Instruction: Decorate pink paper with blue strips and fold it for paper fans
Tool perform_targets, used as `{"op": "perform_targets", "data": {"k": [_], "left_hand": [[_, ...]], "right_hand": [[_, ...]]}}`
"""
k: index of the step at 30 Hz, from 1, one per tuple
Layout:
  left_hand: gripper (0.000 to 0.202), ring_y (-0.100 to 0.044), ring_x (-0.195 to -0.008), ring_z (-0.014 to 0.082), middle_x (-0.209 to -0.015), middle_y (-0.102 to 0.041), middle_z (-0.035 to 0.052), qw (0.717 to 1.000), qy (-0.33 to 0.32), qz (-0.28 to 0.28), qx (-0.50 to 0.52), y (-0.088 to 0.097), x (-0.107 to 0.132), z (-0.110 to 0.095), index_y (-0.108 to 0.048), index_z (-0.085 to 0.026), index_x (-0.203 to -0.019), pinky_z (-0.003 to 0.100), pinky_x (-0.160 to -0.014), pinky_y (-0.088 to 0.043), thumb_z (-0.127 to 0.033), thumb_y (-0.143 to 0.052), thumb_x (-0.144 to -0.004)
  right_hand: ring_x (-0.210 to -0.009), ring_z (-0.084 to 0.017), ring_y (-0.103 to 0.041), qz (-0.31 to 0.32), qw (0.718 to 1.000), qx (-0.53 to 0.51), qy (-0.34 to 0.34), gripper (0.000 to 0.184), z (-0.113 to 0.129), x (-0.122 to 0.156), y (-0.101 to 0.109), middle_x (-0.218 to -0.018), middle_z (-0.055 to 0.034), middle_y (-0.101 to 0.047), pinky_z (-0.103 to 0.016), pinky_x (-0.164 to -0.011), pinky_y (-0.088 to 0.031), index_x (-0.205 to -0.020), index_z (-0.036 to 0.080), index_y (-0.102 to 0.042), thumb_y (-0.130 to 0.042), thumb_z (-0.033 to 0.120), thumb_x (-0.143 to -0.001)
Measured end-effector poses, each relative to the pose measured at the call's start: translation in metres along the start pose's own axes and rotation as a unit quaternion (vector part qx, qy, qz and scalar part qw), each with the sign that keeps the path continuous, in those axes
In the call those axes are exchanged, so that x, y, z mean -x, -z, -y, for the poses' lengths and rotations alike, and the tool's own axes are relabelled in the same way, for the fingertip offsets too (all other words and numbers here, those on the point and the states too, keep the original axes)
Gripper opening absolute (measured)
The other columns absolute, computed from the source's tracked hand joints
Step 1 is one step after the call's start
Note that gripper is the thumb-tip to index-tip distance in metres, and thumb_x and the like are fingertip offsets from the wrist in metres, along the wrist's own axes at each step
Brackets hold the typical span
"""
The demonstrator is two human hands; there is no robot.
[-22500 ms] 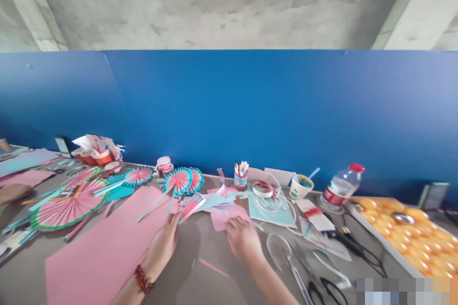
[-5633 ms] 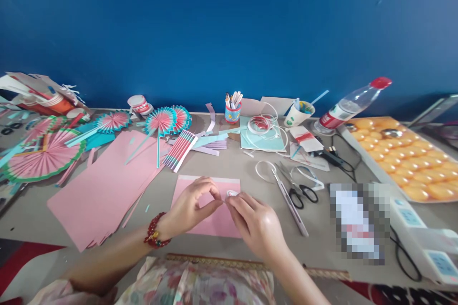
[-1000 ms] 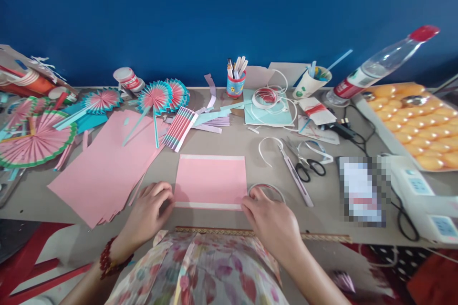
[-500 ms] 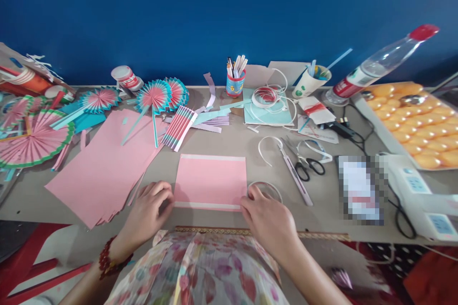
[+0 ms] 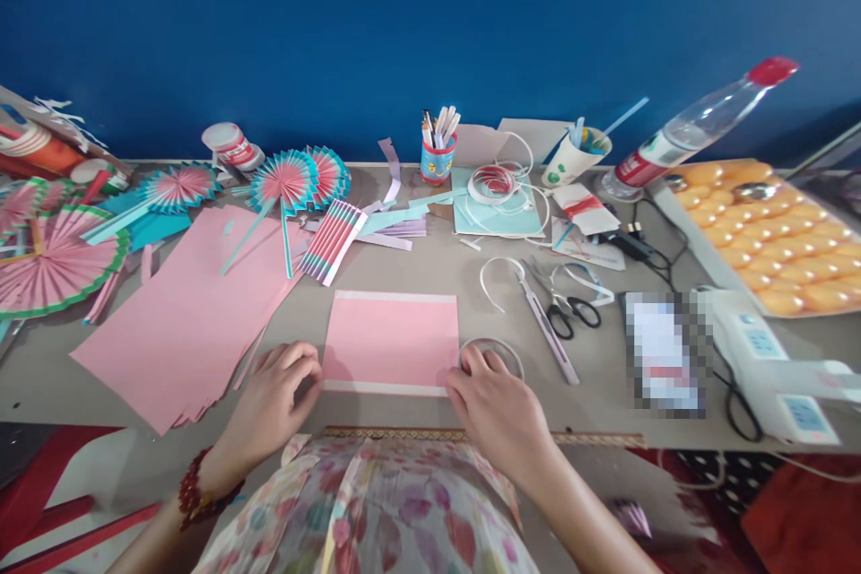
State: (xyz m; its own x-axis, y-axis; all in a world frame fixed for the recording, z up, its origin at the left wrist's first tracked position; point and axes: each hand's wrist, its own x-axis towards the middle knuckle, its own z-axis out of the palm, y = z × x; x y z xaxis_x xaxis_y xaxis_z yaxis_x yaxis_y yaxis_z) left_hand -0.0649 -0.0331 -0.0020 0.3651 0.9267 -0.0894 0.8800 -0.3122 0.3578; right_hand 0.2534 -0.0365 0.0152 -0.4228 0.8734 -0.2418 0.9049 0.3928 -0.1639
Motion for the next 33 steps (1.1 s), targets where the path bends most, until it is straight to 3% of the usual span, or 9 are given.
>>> {"op": "perform_targets", "data": {"k": [33], "left_hand": [[0.010,-0.054,-0.087,0.0221,-0.096,-0.059,0.0041,1.000,0.000,0.004,-0.003,-0.0021,-0.0006,0.0021,-0.051,-0.021,-0.080,0.037,-0.078,-0.040,-0.013,-0.048,-0.085]], "right_hand": [[-0.091,-0.020,-0.053,0.022,1.000,0.007,-0.016,0.023,0.0019,-0.0030,0.0012,-0.095,-0.0057,-0.055,-0.027,-0.068,-0.042,-0.085,0.025,-0.067,-0.047,0.022,-0.095]]}}
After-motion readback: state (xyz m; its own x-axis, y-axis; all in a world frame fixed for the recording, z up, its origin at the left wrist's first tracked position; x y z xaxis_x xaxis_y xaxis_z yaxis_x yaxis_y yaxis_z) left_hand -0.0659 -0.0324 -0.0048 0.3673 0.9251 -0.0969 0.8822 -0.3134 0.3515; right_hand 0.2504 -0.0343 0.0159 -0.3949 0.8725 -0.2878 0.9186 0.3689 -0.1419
